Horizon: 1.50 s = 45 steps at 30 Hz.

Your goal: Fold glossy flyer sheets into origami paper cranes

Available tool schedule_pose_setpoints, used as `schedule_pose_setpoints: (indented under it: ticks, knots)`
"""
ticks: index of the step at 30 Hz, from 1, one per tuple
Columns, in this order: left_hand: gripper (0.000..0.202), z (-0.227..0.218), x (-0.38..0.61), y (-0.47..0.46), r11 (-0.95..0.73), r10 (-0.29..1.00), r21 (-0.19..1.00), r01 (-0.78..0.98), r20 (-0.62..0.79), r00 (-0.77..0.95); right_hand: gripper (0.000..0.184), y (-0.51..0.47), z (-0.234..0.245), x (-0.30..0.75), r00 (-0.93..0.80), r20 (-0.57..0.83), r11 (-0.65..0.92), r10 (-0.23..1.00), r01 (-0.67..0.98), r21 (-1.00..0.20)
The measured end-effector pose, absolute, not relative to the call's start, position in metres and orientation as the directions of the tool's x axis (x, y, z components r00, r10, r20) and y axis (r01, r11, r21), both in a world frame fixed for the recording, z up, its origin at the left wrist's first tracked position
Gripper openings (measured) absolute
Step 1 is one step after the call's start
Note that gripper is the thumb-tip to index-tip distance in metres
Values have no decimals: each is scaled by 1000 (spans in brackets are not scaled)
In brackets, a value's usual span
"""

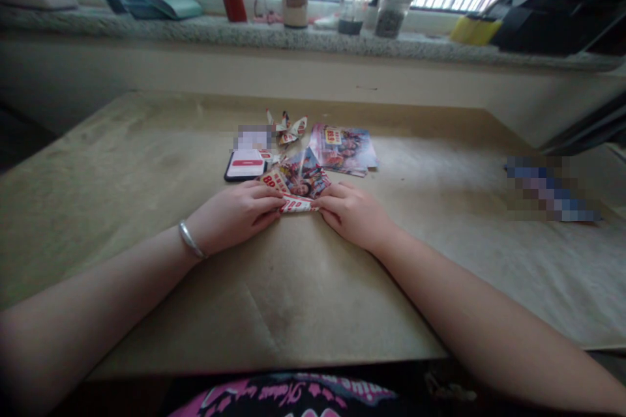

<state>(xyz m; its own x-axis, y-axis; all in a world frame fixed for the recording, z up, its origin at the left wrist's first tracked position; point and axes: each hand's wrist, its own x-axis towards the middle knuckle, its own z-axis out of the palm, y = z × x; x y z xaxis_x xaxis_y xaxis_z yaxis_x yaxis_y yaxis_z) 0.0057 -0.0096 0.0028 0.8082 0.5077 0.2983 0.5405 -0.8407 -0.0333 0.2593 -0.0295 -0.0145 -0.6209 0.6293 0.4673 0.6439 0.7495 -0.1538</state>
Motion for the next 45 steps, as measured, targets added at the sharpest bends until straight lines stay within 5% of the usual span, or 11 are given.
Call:
schedule_pose_setpoints:
  ticks: [8,45]
  knots:
    - [29,7,9,-15,-791,561,-122,599,246,790,26,-27,-16,259,-631,423,739,651,654,-160]
    - [30,12,22,-26,-699,683,-187,691,113,722,26,-36,-7,254,-643,320,659,696,749,73]
